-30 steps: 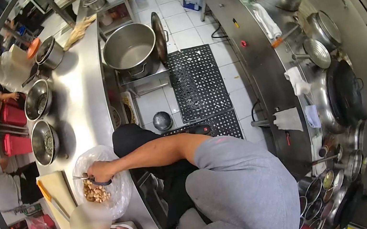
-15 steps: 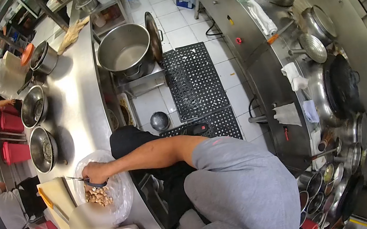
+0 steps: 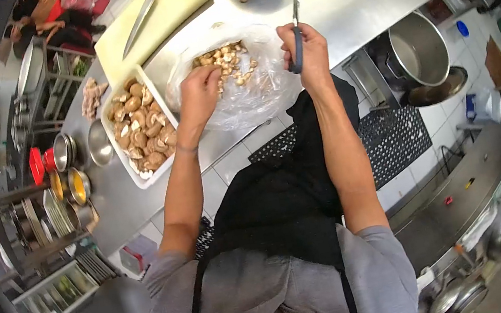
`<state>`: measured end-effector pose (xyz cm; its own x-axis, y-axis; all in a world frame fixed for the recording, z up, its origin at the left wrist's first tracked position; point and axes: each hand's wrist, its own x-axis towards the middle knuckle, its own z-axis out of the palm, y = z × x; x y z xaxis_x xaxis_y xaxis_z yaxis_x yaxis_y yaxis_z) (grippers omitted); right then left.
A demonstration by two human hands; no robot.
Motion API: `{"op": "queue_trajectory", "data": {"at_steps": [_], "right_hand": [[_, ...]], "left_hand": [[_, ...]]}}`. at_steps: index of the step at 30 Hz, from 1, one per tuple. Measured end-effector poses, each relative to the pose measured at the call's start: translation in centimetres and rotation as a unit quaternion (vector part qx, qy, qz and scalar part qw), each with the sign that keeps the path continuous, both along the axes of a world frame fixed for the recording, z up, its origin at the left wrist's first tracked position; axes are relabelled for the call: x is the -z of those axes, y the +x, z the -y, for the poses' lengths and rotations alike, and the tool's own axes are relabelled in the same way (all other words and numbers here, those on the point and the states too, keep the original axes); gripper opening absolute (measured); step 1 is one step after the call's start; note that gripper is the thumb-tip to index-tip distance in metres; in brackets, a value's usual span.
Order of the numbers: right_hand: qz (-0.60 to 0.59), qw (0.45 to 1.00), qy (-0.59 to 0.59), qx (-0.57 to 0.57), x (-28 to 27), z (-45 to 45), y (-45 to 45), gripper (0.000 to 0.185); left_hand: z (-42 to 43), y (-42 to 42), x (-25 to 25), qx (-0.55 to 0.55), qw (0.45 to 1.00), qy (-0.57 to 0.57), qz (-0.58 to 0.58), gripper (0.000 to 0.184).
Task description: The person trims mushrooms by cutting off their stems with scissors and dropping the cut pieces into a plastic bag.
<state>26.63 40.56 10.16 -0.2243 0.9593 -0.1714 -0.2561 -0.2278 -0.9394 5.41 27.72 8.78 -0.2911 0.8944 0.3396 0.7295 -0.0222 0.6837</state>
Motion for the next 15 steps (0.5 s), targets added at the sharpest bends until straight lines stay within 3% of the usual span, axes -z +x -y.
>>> {"op": "queue_trajectory", "data": {"at_steps": [3,5,8,11,15], "right_hand": [[0.026,1.000,0.010,-0.010,0.0,0.2,-0.1,0.027],[0.030,0.999,0.005,-0.018,0.1,0.3,-0.7,0.026],[0.025,0.999,0.010,-0.038,0.2,0.4,-1.2,0.026],[0.028,0.999,0.007,-0.039,0.5,0.3,-1.2,0.026],[0.036,0.998,0.007,-0.043,0.2,0.3,-1.1,0.027]], "left_hand": [[-3.0,-0.1,4.6,0.029,0.990,-0.082,-0.111,0.017],[-5.1,1.0,6.9,0.028,0.994,-0.057,-0.086,0.018],[-6.6,3.8,7.8,0.046,0.986,-0.104,-0.119,0.015],[-6.4,4.2,8.5,0.074,0.992,-0.003,-0.107,0.015],[-4.7,4.8,8.5,0.118,0.983,-0.073,-0.124,0.016]]}}
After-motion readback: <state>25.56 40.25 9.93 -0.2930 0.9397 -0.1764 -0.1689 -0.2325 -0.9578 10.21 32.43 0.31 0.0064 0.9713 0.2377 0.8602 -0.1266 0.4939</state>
